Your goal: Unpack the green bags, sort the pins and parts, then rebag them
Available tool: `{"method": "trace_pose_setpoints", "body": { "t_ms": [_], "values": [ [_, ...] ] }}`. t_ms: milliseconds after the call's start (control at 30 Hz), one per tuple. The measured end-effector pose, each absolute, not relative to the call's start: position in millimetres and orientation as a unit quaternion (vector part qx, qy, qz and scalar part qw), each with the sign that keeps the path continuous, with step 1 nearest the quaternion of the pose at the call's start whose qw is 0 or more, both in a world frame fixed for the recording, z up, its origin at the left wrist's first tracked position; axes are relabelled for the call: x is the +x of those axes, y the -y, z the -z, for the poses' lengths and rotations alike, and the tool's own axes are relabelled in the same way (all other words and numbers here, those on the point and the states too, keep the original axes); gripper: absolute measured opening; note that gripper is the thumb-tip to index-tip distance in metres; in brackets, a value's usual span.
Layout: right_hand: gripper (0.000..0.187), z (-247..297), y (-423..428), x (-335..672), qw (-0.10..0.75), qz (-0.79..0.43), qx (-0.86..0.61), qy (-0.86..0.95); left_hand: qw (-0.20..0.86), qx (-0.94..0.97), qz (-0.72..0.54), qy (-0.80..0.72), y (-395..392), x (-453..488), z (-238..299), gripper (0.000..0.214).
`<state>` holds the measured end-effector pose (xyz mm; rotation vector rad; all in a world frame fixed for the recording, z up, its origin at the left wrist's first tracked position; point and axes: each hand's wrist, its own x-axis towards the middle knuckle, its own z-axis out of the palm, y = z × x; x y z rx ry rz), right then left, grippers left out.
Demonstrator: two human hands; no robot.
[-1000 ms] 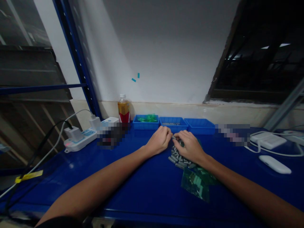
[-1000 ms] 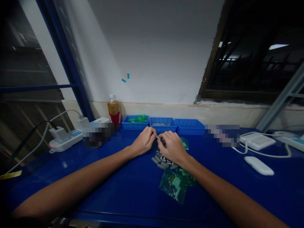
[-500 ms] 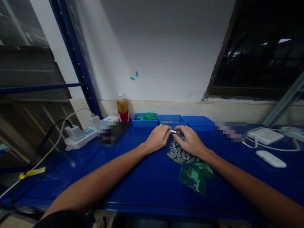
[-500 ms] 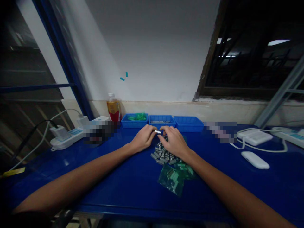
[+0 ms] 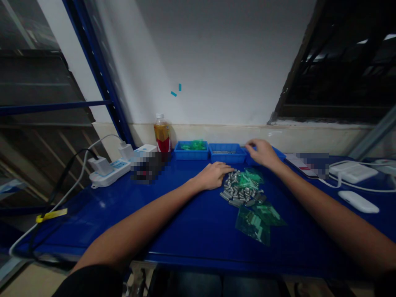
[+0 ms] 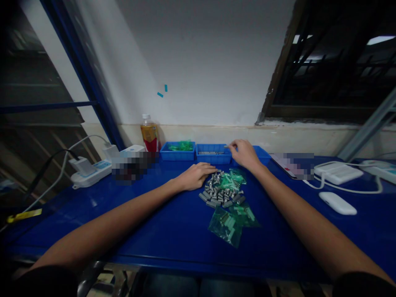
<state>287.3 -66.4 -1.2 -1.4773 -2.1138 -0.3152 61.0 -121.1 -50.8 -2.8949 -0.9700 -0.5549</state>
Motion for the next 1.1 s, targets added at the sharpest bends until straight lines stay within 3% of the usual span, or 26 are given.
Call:
{"method": "trace_pose_setpoints", "body": {
  "t_ms": [133, 267, 700, 833, 1000, 1100],
  "values": [
    [0.022, -5.8, 32.7, 287.4, 0.206, 0.088, -0.566, 0.793, 0.017, -0.909, 0.195, 0.367, 122.8, 60.8, 51.1, 0.029],
    [0.017, -6.1, 13.9, 271.4, 0.152, 0.065, -0.583, 0.796, 0.023, -0.900, 0.208, 0.382, 124.3, 59.4, 51.5, 0.029],
    [0.012, -8.7, 0.9, 217.6, 0.066, -0.010, -0.558, 0.827, 0.018, -0.903, 0.239, 0.357, 122.9, 58.9, 50.1, 0.014],
    [0.008, -12.2, 4.8, 214.6, 0.086, 0.010, -0.565, 0.821, 0.021, -0.896, 0.262, 0.358, 124.8, 58.3, 48.7, 0.017],
    [0.032, -10.7, 47.7, 216.7, 0.202, 0.057, -0.561, 0.800, -0.004, -0.841, 0.330, 0.429, 118.9, 54.6, 49.3, 0.029],
    [0.025, 4.1, 96.4, 221.4, 0.264, 0.060, -0.484, 0.832, -0.012, -0.834, 0.335, 0.438, 118.2, 54.2, 48.5, 0.034]
  ]
}}
